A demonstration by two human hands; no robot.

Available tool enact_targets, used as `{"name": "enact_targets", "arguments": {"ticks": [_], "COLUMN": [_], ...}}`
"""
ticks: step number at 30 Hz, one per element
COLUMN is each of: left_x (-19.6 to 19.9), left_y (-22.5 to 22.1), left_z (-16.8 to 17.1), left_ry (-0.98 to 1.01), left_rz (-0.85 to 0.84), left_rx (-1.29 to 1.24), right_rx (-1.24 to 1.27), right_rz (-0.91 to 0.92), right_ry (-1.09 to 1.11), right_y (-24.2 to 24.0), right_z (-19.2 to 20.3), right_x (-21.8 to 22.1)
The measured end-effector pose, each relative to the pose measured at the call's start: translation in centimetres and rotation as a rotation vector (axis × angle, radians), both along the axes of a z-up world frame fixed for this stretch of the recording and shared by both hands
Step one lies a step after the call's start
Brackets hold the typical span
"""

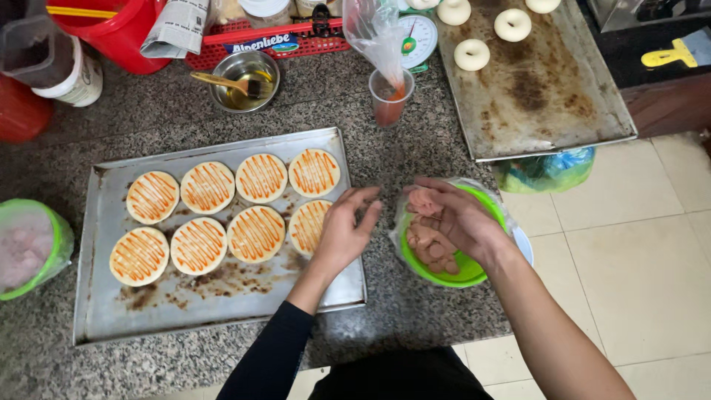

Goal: The person places pieces of sliced meat on a tray of sauce-covered dough rounds, then takes ground meat from a bowl and distributes it onto a separate dough round by hand.

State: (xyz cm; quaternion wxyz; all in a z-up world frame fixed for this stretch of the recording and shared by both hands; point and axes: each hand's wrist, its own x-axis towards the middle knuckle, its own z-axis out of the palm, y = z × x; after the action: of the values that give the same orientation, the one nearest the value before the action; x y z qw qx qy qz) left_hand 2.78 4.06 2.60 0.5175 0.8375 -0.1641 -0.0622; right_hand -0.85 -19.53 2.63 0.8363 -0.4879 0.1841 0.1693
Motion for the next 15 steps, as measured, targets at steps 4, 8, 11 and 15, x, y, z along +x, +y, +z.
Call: {"name": "enact_targets", "arguments": {"ticks": [4,8,11,15], "left_x": [1.0,1.7,2.2,3.4], "left_y": [1.6,4.2,6.2,8.0], "left_z": [1.3,1.9,1.7,0.6], "left_ry": [-0.125,-0.018,-0.056,-0.171], "left_rz": [-0.074,-0.040,0.040,0.091], "left_rx": [-0.129,-0.101,-0.088,-0.165], "right_rx": [-0.023,-0.055,-0.074,-0.085], "right_rz": [0.010,0.065,0.121,0.181], "right_ry": [-0.018,0.008,0.010,0.000], "right_y": [3.9,8.2,10.7,12.8], "right_z": [-1.2,-3.1,-3.7,-3.8], "right_x": [1.8,4.0,5.5,6.9]}}
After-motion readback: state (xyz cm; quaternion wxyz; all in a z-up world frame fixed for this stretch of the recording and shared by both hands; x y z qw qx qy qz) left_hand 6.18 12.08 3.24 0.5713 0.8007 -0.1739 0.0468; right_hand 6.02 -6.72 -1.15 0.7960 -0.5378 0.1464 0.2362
